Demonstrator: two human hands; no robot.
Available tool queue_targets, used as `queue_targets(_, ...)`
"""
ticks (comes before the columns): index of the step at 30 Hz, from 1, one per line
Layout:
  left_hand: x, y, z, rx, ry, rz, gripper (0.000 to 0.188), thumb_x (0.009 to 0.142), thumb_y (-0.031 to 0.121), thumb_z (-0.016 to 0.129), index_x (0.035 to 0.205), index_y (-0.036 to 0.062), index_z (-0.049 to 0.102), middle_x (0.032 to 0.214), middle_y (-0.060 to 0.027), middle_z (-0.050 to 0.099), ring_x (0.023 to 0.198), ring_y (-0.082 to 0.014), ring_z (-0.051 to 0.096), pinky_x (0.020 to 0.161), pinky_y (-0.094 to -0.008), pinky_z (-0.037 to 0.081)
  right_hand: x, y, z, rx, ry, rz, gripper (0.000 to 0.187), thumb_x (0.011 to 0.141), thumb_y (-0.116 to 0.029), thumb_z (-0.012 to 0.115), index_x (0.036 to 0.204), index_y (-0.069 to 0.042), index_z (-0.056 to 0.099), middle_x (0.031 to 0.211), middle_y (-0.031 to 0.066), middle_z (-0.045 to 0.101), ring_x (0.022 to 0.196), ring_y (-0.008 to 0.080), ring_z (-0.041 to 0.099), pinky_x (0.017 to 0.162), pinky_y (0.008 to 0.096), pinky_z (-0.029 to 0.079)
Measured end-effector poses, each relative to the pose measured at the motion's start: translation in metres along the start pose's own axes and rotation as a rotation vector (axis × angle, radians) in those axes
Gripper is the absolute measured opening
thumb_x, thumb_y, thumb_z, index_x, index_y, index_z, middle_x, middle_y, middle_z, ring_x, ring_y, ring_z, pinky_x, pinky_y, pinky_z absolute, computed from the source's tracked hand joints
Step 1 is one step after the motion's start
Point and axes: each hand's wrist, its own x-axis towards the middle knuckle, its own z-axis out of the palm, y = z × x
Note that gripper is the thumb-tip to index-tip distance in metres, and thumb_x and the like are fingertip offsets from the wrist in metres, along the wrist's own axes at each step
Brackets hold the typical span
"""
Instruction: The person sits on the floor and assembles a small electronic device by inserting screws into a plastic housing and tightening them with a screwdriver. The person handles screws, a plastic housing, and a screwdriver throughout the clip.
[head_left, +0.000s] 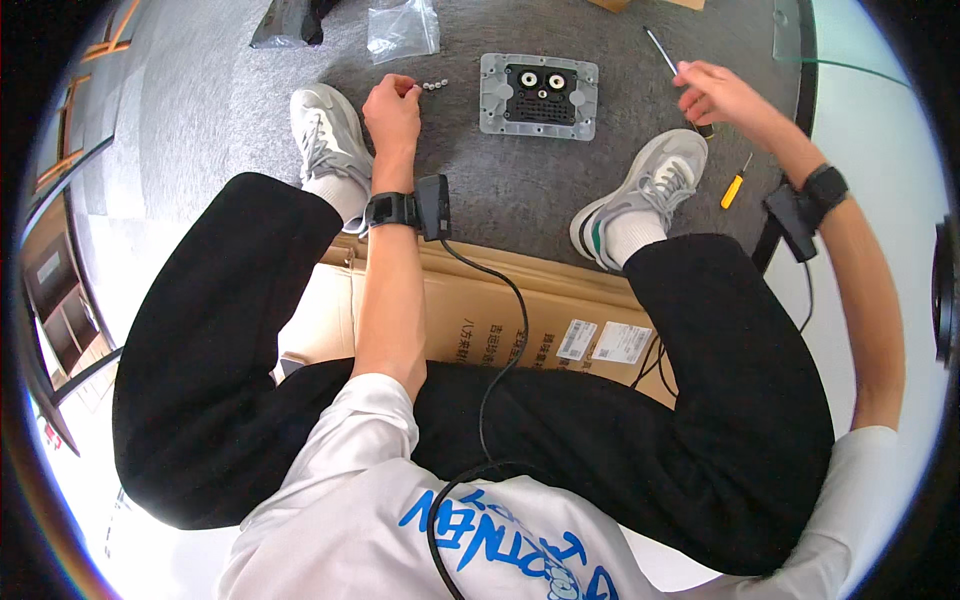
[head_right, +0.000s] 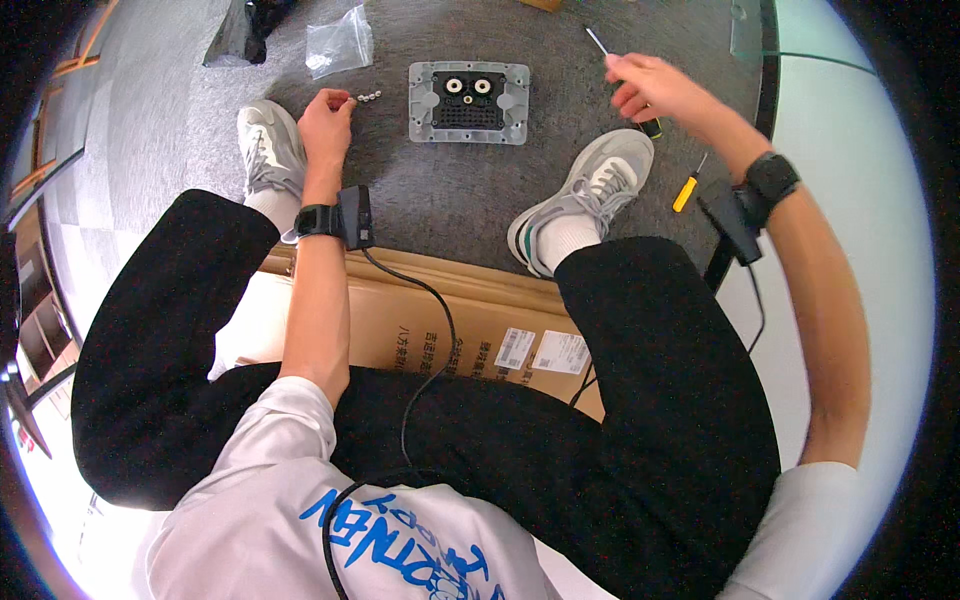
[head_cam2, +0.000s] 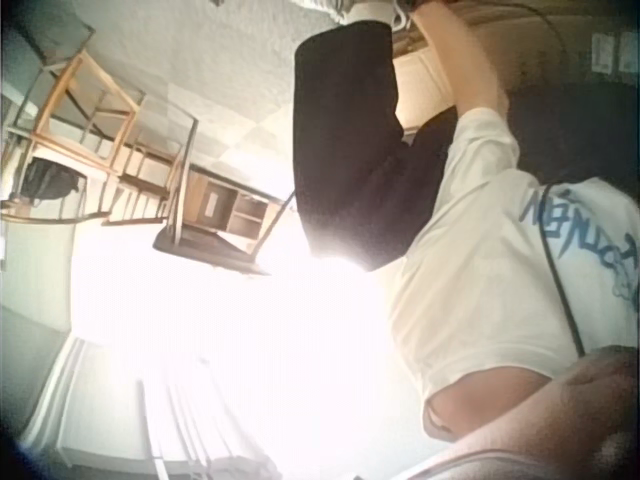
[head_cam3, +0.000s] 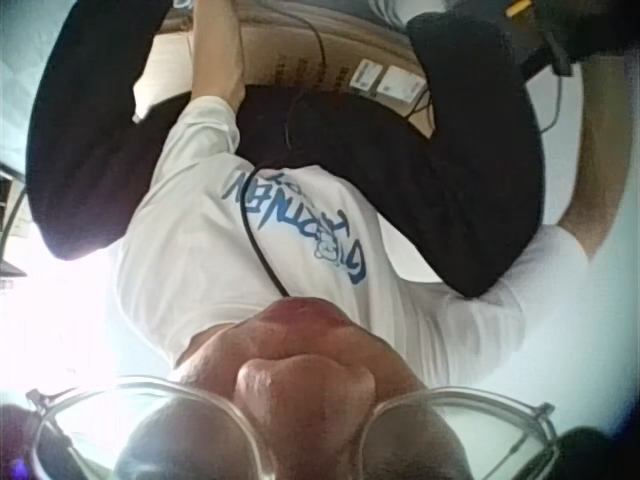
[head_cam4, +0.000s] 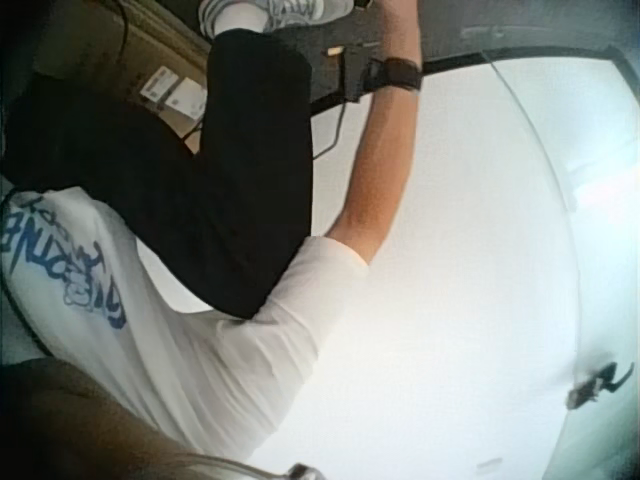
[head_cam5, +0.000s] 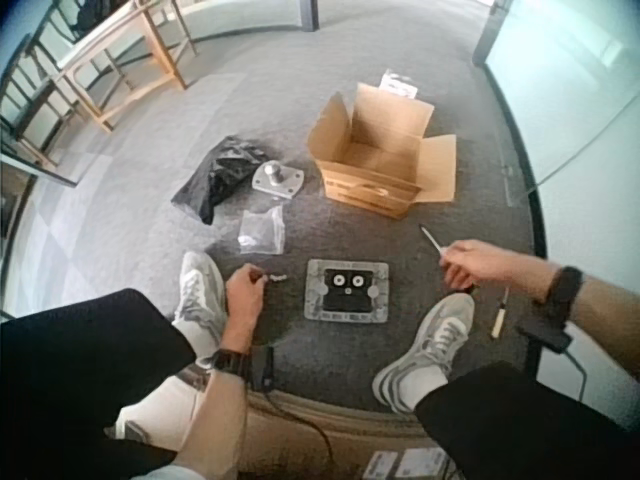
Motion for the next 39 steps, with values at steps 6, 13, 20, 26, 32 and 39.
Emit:
queue_targets(6,0.002,-0.003,-0.002,0.007,-0.058,-0.018,0.015,0.085,0.011,0.076,0.098,0.0039,0.074,0.091,-0.0137,0.075,0.085,-0.0283,0.073,0.078,-0.0395,0.056,-0.043,0.012,-0.049,-0.176,0.156,-0.04,0.065,0.099,-0.066,0.051,0.128,-0.008,0.059,0.103,0.008,0.067,0.092,0.0165,0.066,0.087,0.0329,0.055)
queue_targets(13,-0.014,0.037,-0.017,-0.322,0.091,-0.129,0.016,0.089,0.001,0.07,0.104,0.0001,0.073,0.092,-0.0105,0.075,0.081,-0.017,0.073,0.072,-0.0308,0.059,-0.068,0.018,-0.031,-0.017,0.193,-0.185,0.043,0.106,-0.046,0.052,0.13,-0.012,0.062,0.106,0.0035,0.066,0.097,0.0139,0.065,0.092,0.0312,0.054)
queue_targets(20,-0.02,0.107,-0.033,-0.631,-0.161,-0.107,0.023,0.091,-0.001,0.067,0.113,-0.0052,0.07,0.106,-0.0152,0.074,0.089,-0.0196,0.073,0.081,-0.0306,0.06,-0.026,-0.001,0.03,0.108,0.101,-0.524,0.029,0.104,-0.028,0.061,0.123,-0.007,0.066,0.108,0.0036,0.068,0.098,0.0125,0.065,0.09,0.03,0.054)
queue_targets(26,-0.041,0.175,-0.019,-0.976,-0.5,-0.161,0.03,0.097,0.009,0.071,0.123,-0.0036,0.065,0.112,-0.0132,0.071,0.097,-0.0192,0.071,0.09,-0.0306,0.061,-0.002,-0.048,0.08,-0.001,0.122,-0.846,0.021,0.096,-0.013,0.07,0.113,-0.001,0.067,0.097,0.003,0.069,0.091,0.011,0.065,0.084,0.0282,0.053)
queue_targets(32,-0.054,0.183,-0.001,-1.154,-0.643,-0.316,0.027,0.102,0.015,0.067,0.123,-0.001,0.063,0.11,-0.0092,0.069,0.098,-0.0166,0.07,0.091,-0.0282,0.06,-0.004,-0.063,0.103,0.116,0.257,-0.849,0.013,0.09,-0.012,0.074,0.098,-0.002,0.071,0.091,0.0072,0.072,0.082,0.0156,0.069,0.078,0.0303,0.055)
queue_targets(39,-0.053,0.171,0.008,-1.166,-0.713,-0.299,0.027,0.098,0.014,0.072,0.118,-0.0036,0.066,0.103,-0.0127,0.072,0.093,-0.0189,0.073,0.088,-0.0307,0.062,-0.006,-0.054,0.104,0.043,0.382,-0.832,0.016,0.086,-0.01,0.075,0.096,0.002,0.074,0.091,0.0176,0.071,0.081,0.031,0.071,0.073,0.0363,0.056)
